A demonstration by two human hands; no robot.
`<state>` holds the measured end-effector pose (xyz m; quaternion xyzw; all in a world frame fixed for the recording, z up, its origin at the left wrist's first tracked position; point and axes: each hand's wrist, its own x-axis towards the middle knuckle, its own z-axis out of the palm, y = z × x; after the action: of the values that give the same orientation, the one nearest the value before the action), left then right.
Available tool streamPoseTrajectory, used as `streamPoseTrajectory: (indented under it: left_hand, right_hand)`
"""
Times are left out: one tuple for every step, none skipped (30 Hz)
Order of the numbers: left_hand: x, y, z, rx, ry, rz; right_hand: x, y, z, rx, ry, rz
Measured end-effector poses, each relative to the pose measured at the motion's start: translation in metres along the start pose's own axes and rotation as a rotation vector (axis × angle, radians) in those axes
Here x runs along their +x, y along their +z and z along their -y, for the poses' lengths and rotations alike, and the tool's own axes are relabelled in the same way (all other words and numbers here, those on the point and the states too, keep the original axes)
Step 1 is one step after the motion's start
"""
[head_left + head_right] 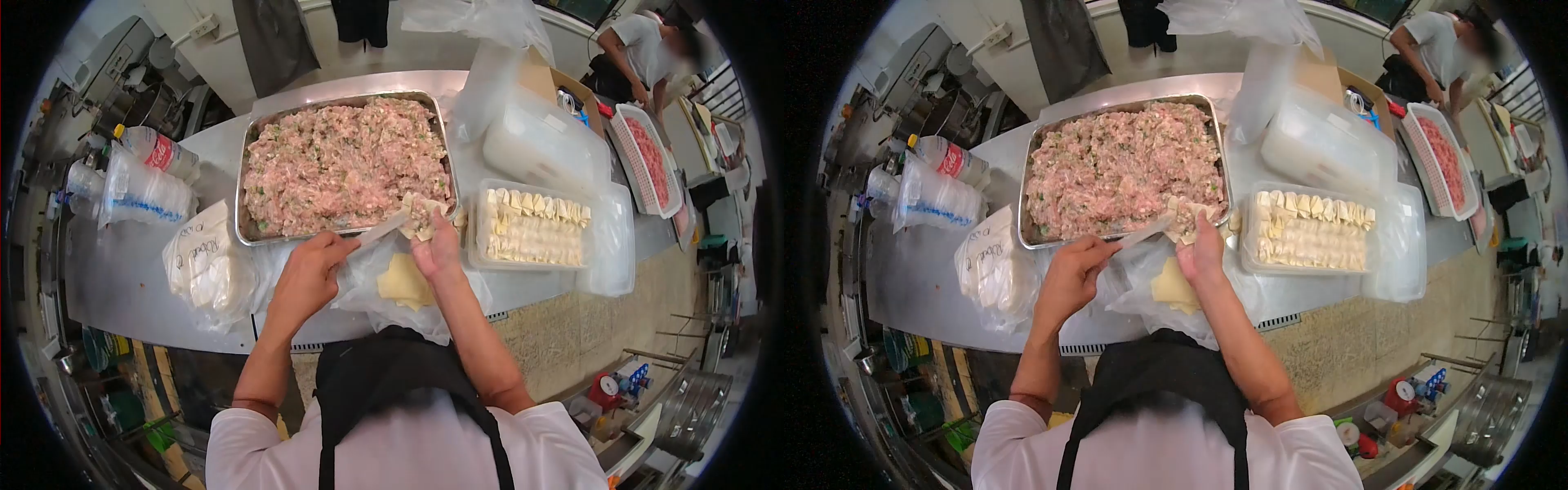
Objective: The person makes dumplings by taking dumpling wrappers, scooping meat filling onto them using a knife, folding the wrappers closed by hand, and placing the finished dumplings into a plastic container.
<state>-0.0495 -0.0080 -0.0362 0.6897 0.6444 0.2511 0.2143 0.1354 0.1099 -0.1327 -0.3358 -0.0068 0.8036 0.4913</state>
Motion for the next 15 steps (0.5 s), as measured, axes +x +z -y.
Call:
streamPoseTrajectory:
  left_hand:
    - [0.0,-0.001,-0.003,-0.061,0.049,-0.065]
    - [0.001,-0.001,-0.005,-0.12,0.099,-0.13]
    - [0.003,0.004,-0.004,-0.118,0.097,-0.128]
    - [0.005,0.015,0.002,-0.106,0.092,-0.097]
    - [0.008,0.025,0.009,-0.095,0.089,-0.067]
    - [0.01,0.035,0.019,-0.094,0.091,-0.068]
    - [0.012,0.044,0.029,-0.019,0.071,-0.093]
    - [0.014,0.05,0.04,0.057,0.053,-0.118]
    - [0.017,0.05,0.043,0.057,0.057,-0.114]
    - [0.019,0.051,0.046,0.088,0.008,-0.169]
    - [0.02,0.051,0.05,0.121,-0.045,-0.227]
    - [0.021,0.049,0.057,0.121,-0.05,-0.23]
    - [0.022,0.045,0.066,0.092,-0.047,-0.245]
    - [0.02,0.043,0.072,0.064,-0.046,-0.259]
    - [0.018,0.041,0.076,0.068,-0.053,-0.261]
  right_hand:
    - [-0.005,0.004,0.001,-0.036,-0.025,0.006]
    - [-0.009,0.007,0.001,-0.07,-0.05,0.014]
    - [-0.009,0.007,-0.001,-0.069,-0.047,0.013]
    - [-0.008,0.007,-0.002,-0.071,-0.018,0.023]
    - [-0.007,0.007,-0.003,-0.074,0.009,0.035]
    - [-0.007,0.006,-0.003,-0.073,0.008,0.036]
    - [-0.006,0.004,-0.003,-0.096,0.022,0.038]
    - [-0.006,0.002,-0.004,-0.119,0.035,0.04]
    - [-0.005,-0.002,-0.004,-0.115,0.031,0.038]
    - [-0.004,-0.007,-0.004,-0.133,0.019,0.041]
    - [-0.004,-0.012,-0.004,-0.154,0.01,0.046]
    - [-0.005,-0.011,-0.002,-0.157,0.015,0.048]
    - [-0.007,-0.011,0.001,-0.153,-0.017,0.041]
    - [-0.008,-0.011,0.003,-0.148,-0.048,0.035]
    - [-0.008,-0.012,0.006,-0.148,-0.04,0.037]
